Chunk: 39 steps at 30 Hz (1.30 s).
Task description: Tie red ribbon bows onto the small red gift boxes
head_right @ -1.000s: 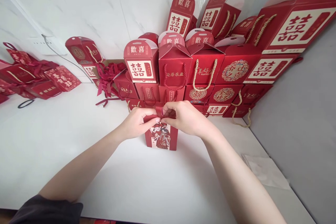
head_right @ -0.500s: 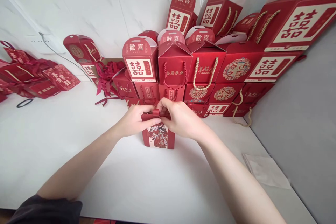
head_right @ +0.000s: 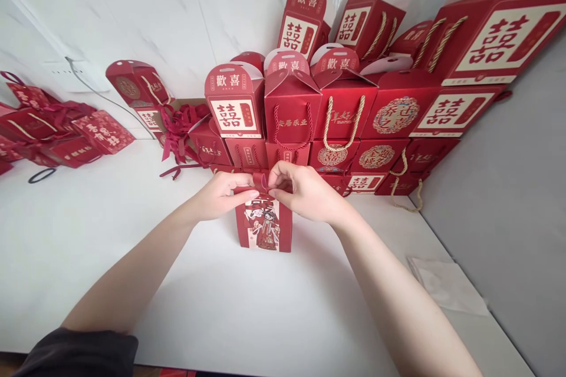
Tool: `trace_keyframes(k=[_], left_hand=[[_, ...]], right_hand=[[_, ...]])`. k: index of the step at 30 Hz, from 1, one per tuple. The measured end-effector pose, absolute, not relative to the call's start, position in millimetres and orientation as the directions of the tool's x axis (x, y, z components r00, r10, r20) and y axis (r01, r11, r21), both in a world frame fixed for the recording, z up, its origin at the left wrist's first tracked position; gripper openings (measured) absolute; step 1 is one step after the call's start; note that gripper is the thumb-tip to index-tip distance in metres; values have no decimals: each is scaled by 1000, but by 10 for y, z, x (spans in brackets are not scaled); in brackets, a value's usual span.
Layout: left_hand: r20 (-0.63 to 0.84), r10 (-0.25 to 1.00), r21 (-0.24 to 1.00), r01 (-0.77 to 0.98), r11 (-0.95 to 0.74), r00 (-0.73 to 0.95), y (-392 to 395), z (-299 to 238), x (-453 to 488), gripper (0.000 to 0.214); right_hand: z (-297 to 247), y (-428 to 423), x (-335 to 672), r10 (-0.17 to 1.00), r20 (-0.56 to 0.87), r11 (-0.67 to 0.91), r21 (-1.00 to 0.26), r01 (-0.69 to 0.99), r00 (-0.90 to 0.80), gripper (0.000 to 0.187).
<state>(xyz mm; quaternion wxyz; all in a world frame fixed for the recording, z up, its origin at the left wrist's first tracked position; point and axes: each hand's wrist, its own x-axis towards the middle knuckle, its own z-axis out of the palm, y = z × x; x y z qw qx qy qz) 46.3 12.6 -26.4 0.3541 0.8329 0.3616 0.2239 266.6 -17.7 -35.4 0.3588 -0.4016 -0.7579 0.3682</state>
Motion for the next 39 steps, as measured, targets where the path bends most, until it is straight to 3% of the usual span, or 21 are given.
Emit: trace_keyframes(k=[5, 8, 15, 23, 27, 32, 36, 39], left_hand=[[63, 727, 701, 488, -520, 684, 61, -160, 429, 32], [84, 764, 714, 496, -494, 640, 27, -196, 480, 39], [129, 830, 818, 414, -398, 543, 60, -356, 543, 27], [81, 788, 817, 413, -403, 610, 108, -359, 527, 29], [11, 677, 811, 390, -436, 736, 149, -258, 424, 24], [-129, 352, 858, 282, -429, 927, 241, 7, 180, 9], [-80, 431, 816, 307, -489, 899, 273, 88, 103, 21], [-108, 425, 821, 321, -471, 899, 269, 64, 116, 24]], right_hand=[[-245, -251, 2736, 853, 214, 418, -828, 375, -477, 3], [-168, -300, 2739, 836, 252, 482, -761, 434, -487, 13], [-172, -294, 2696, 762, 349, 586, -730, 352, -545, 23], [-250, -201, 2775, 827, 201, 468, -763, 445, -526, 36], [-133, -268, 2843, 816, 189, 449, -802, 393, -547, 29], [26, -397, 2888, 843, 171, 425, -793, 436, -509, 24], [38, -425, 2870, 848, 182, 453, -735, 504, -498, 21], [24, -426, 2857, 849, 178, 457, -720, 522, -498, 21]])
